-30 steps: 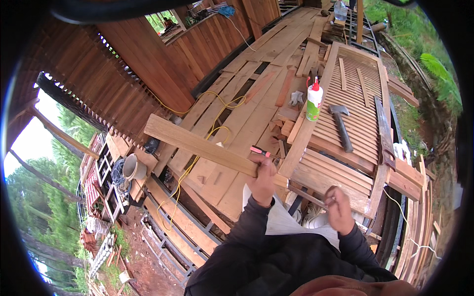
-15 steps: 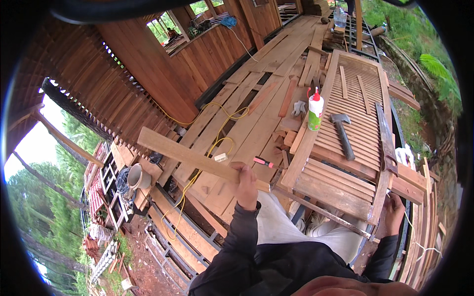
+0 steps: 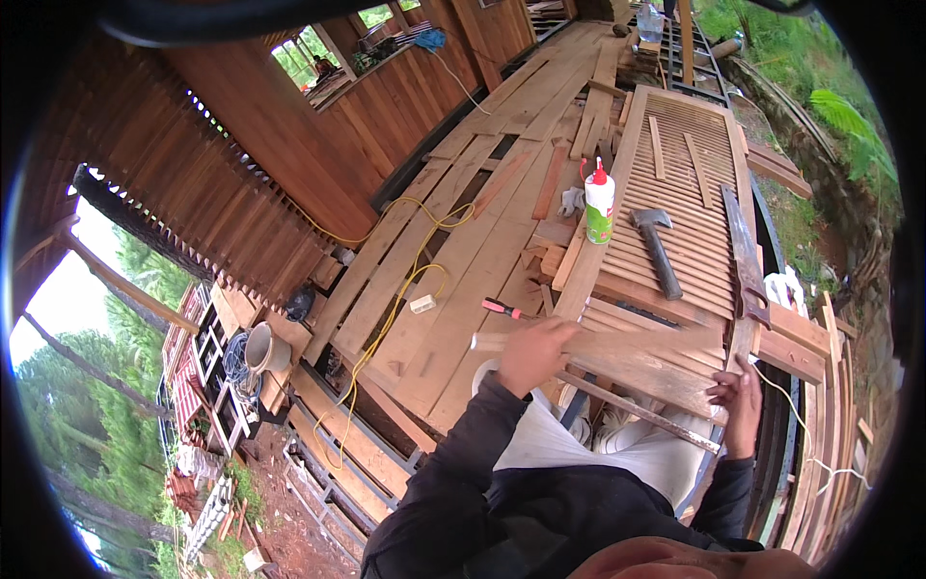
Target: The person assembles a wooden slatted structure by applying glue to thin wooden strips and inserting them into a frame. They use a hammer to tap the strips into place and a saw to trim excess length.
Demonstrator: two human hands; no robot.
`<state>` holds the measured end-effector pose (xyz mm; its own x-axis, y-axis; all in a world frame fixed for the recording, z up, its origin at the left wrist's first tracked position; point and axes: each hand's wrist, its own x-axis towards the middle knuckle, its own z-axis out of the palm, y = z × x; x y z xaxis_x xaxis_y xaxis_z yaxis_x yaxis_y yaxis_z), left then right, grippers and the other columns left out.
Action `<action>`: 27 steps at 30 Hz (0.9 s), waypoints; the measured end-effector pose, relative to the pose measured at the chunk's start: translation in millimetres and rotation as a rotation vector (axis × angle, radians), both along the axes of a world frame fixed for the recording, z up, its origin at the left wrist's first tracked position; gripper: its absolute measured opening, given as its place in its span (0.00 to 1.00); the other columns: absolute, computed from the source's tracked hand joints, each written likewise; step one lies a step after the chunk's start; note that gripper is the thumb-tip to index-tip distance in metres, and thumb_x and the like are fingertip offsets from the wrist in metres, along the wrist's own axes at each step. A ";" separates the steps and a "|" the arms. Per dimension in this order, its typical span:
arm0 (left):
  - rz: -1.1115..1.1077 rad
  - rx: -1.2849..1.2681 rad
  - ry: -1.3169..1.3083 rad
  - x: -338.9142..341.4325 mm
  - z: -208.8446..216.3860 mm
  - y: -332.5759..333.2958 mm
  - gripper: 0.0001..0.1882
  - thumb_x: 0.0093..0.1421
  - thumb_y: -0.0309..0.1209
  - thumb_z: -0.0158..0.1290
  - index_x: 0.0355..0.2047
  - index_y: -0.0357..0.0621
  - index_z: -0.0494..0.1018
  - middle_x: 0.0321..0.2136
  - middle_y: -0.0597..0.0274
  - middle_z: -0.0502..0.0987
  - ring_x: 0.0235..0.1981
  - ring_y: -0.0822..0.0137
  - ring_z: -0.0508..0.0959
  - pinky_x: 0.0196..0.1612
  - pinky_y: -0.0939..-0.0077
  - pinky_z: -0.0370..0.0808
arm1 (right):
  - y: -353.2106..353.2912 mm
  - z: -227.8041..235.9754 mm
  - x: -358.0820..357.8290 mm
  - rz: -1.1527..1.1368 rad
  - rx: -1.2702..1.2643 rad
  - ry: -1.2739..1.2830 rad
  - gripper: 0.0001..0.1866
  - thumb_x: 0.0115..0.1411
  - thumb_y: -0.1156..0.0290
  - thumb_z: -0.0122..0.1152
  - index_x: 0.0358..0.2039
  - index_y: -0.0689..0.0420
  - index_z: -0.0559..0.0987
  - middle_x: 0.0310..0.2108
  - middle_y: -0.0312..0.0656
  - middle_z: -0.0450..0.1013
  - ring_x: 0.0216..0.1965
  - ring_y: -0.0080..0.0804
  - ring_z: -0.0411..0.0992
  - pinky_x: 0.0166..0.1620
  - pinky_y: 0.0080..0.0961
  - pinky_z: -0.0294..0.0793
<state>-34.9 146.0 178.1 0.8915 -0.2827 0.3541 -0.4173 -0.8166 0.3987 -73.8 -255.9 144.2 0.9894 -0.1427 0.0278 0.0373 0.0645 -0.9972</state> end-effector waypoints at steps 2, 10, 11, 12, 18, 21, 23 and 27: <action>-0.079 0.071 0.014 2.5 -8.8 -10.9 0.23 0.49 0.29 0.64 0.48 0.51 0.79 0.39 0.61 0.79 0.45 0.54 0.81 0.47 0.58 0.78 | 15.2 -6.7 -0.3 0.073 0.079 0.072 0.33 0.78 0.46 0.40 0.68 0.62 0.67 0.37 0.43 0.78 0.29 0.30 0.78 0.31 0.25 0.78; -0.181 0.164 0.069 -3.2 -27.5 -23.3 0.26 0.45 0.31 0.68 0.47 0.53 0.79 0.38 0.62 0.77 0.47 0.55 0.79 0.51 0.61 0.76 | 22.7 -24.7 -12.2 0.269 0.085 0.282 0.12 0.72 0.67 0.58 0.48 0.63 0.79 0.27 0.39 0.75 0.23 0.25 0.74 0.25 0.23 0.73; -0.177 0.162 0.074 -3.6 -30.8 -22.1 0.25 0.46 0.31 0.68 0.48 0.54 0.79 0.39 0.62 0.77 0.48 0.55 0.78 0.52 0.60 0.75 | 22.0 -31.5 -13.2 0.294 0.096 0.304 0.12 0.72 0.67 0.58 0.47 0.63 0.79 0.26 0.38 0.75 0.23 0.25 0.74 0.25 0.23 0.73; -0.176 0.159 0.079 -3.9 -29.8 -22.2 0.25 0.47 0.32 0.68 0.48 0.54 0.79 0.40 0.62 0.77 0.49 0.55 0.78 0.53 0.60 0.75 | 26.2 -34.7 -14.9 0.261 0.166 0.307 0.10 0.72 0.68 0.58 0.45 0.62 0.79 0.24 0.38 0.75 0.21 0.25 0.73 0.26 0.23 0.71; -0.210 0.105 -0.021 -8.2 -19.2 -32.5 0.23 0.53 0.35 0.66 0.51 0.55 0.80 0.46 0.65 0.76 0.53 0.59 0.75 0.58 0.61 0.70 | 23.1 -57.3 -18.6 0.228 0.373 0.363 0.12 0.72 0.64 0.58 0.45 0.61 0.79 0.23 0.38 0.75 0.20 0.26 0.72 0.26 0.22 0.69; -0.248 0.130 -0.074 -6.7 -28.7 -32.3 0.21 0.54 0.36 0.66 0.50 0.57 0.81 0.45 0.66 0.76 0.51 0.60 0.76 0.56 0.62 0.71 | 20.7 -64.5 -18.1 0.282 0.414 0.376 0.15 0.72 0.61 0.60 0.45 0.61 0.80 0.25 0.36 0.75 0.21 0.25 0.72 0.26 0.23 0.69; -0.245 0.133 -0.060 -5.7 -39.9 -31.0 0.18 0.55 0.37 0.65 0.48 0.56 0.82 0.42 0.67 0.77 0.50 0.61 0.77 0.55 0.62 0.72 | 27.8 -64.3 -22.3 0.192 0.222 0.337 0.14 0.71 0.60 0.61 0.45 0.60 0.80 0.26 0.35 0.75 0.22 0.23 0.72 0.27 0.23 0.70; -0.250 0.166 0.033 -4.7 -40.8 -31.8 0.13 0.58 0.38 0.63 0.44 0.55 0.82 0.38 0.67 0.79 0.46 0.62 0.79 0.52 0.61 0.73 | 20.1 -70.7 -25.3 0.222 -0.125 0.142 0.14 0.71 0.61 0.63 0.44 0.59 0.81 0.29 0.32 0.75 0.24 0.21 0.72 0.28 0.22 0.70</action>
